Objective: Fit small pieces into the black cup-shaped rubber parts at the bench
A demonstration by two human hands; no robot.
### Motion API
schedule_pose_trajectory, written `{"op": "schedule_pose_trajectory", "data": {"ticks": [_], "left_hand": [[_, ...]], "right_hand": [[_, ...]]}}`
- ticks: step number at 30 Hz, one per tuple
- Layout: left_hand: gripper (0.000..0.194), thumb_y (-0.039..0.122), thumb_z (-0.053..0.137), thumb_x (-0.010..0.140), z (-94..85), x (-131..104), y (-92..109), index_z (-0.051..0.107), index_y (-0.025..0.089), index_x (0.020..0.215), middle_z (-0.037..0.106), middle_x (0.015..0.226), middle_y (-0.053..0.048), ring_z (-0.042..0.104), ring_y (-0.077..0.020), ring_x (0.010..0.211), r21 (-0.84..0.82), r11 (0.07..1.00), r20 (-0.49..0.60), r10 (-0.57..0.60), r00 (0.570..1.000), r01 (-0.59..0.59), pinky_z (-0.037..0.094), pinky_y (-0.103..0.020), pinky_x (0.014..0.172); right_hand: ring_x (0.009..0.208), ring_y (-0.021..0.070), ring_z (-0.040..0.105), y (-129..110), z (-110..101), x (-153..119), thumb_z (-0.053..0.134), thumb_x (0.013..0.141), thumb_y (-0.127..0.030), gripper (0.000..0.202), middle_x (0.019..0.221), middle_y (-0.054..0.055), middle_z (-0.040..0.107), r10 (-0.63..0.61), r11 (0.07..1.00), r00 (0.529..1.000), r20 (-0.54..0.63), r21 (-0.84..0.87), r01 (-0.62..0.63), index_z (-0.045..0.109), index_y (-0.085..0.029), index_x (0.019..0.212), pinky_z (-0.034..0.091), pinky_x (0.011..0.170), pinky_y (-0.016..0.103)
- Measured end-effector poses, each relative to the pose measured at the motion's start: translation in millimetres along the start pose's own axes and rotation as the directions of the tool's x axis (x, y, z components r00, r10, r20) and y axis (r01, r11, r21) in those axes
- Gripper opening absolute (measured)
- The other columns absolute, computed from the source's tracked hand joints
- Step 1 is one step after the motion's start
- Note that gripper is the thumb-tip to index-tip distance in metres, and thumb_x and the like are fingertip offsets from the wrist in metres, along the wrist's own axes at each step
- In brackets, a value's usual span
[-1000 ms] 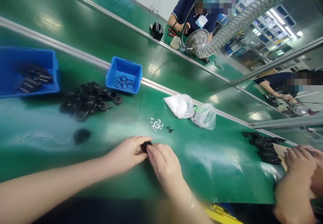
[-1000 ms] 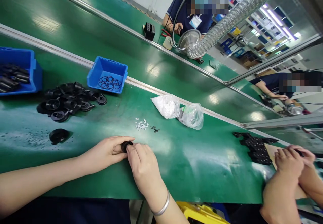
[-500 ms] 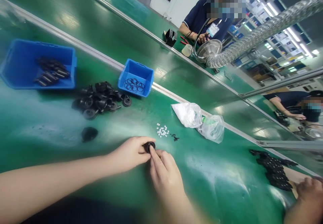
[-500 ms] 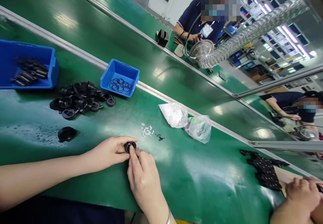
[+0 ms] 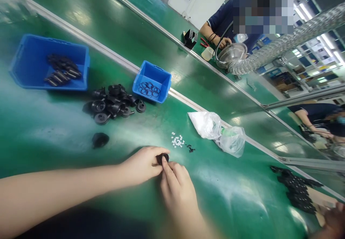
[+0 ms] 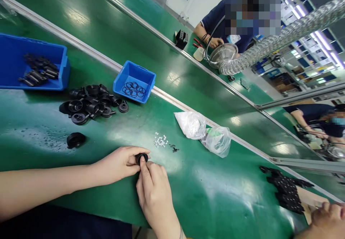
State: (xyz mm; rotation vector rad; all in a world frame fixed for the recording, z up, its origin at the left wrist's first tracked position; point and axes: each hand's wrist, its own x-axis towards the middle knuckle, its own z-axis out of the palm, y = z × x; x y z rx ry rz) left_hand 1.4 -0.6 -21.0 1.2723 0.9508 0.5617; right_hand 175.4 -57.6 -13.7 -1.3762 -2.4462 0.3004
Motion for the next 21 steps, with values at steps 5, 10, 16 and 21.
{"op": "schedule_pose_trajectory", "data": {"ticks": [5, 10, 16, 21], "left_hand": [[0.049, 0.018, 0.060, 0.073, -0.7, 3, -4, 0.056, 0.017, 0.122, 0.071, 0.103, -0.007, 0.068, -0.0215, 0.092, -0.197, 0.980, 0.033, -0.023, 0.999, 0.029, 0.052, -0.032, 0.082], [0.048, 0.018, 0.060, 0.074, -2.3, 3, -4, 0.057, 0.017, 0.122, 0.072, 0.099, -0.006, 0.068, -0.0215, 0.090, -0.162, 0.987, 0.015, -0.019, 1.000, 0.022, 0.052, -0.032, 0.082], [0.043, 0.018, 0.057, 0.075, -1.7, 1, -3, 0.060, 0.019, 0.118, 0.072, 0.101, -0.006, 0.068, -0.0210, 0.087, -0.018, 0.999, -0.012, 0.027, 1.000, -0.027, 0.053, -0.032, 0.080], [0.042, 0.026, 0.058, 0.082, -3.1, -2, 6, 0.055, 0.018, 0.123, 0.065, 0.117, -0.009, 0.067, -0.0222, 0.097, -0.247, 0.969, 0.105, 0.040, 0.994, -0.013, 0.051, -0.036, 0.090]], "right_hand": [[0.091, 0.0222, 0.056, -1, 1, -3, 0.042, 0.093, -0.009, 0.053, 0.106, 0.012, 0.055, 0.073, 0.993, 0.996, -0.056, 0.102, -0.067, 0.035, -0.023, 0.143, 0.051, 0.077, 0.039], [0.089, 0.0213, 0.057, 0, 2, -2, 0.041, 0.093, -0.009, 0.051, 0.105, 0.012, 0.055, 0.051, 0.996, 0.997, -0.049, 0.075, -0.047, 0.036, -0.023, 0.142, 0.052, 0.076, 0.038], [0.077, 0.0212, 0.055, 0, -5, 2, 0.041, 0.092, -0.013, 0.051, 0.094, 0.009, 0.059, -0.021, 0.998, 1.000, 0.008, -0.059, 0.021, 0.037, -0.022, 0.142, 0.050, 0.064, 0.036], [0.084, 0.0197, 0.057, 1, -32, 5, 0.047, 0.091, -0.014, 0.049, 0.094, 0.008, 0.058, 0.172, 0.975, 0.963, -0.207, 0.174, -0.136, 0.039, -0.022, 0.139, 0.052, 0.074, 0.035]]}}
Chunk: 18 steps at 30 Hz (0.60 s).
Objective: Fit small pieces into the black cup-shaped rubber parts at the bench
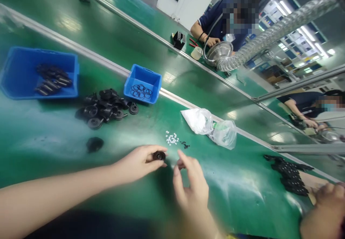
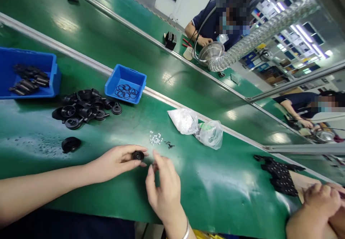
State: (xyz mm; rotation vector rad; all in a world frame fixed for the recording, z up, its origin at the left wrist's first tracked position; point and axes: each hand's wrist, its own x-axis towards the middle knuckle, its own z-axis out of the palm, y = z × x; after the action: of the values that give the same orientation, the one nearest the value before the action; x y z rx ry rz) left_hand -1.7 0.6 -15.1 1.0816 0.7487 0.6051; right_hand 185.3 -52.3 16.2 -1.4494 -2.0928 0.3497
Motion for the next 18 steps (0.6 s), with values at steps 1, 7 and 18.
{"op": "schedule_pose_trajectory", "data": {"ticks": [1, 7, 18], "left_hand": [[0.039, 0.027, 0.055, 0.085, 0.2, 0, 2, 0.055, 0.018, 0.123, 0.063, 0.121, -0.009, 0.067, -0.0221, 0.099, -0.010, 1.000, 0.007, 0.000, 1.000, 0.000, 0.050, -0.037, 0.091], [0.025, 0.017, 0.047, 0.089, 4.8, 1, 13, 0.063, 0.016, 0.108, 0.067, 0.103, -0.006, 0.064, -0.0188, 0.095, 0.040, 0.996, 0.050, 0.079, 0.996, -0.082, 0.050, -0.035, 0.089], [0.042, 0.022, 0.046, 0.091, 10.6, -11, 13, 0.042, 0.021, 0.132, 0.060, 0.124, -0.012, 0.062, -0.0218, 0.107, 0.320, 0.943, 0.028, 0.090, 0.996, -0.095, 0.051, -0.037, 0.090]], "right_hand": [[0.083, 0.0193, 0.057, -1, -4, 1, 0.047, 0.091, -0.015, 0.050, 0.093, 0.008, 0.057, 0.039, 0.999, 0.999, -0.030, 0.035, -0.038, 0.038, -0.021, 0.140, 0.052, 0.075, 0.036], [0.079, 0.0186, 0.058, 2, -4, 0, 0.047, 0.091, -0.019, 0.056, 0.094, 0.008, 0.057, -0.019, 0.997, 0.976, 0.217, 0.075, 0.003, 0.029, -0.020, 0.144, 0.054, 0.070, 0.034], [0.081, 0.0203, 0.068, 12, 18, 1, 0.046, 0.096, -0.031, 0.033, 0.096, 0.010, 0.067, -0.288, 0.937, 0.953, 0.096, -0.177, 0.301, 0.049, -0.018, 0.127, 0.056, 0.070, 0.031]]}}
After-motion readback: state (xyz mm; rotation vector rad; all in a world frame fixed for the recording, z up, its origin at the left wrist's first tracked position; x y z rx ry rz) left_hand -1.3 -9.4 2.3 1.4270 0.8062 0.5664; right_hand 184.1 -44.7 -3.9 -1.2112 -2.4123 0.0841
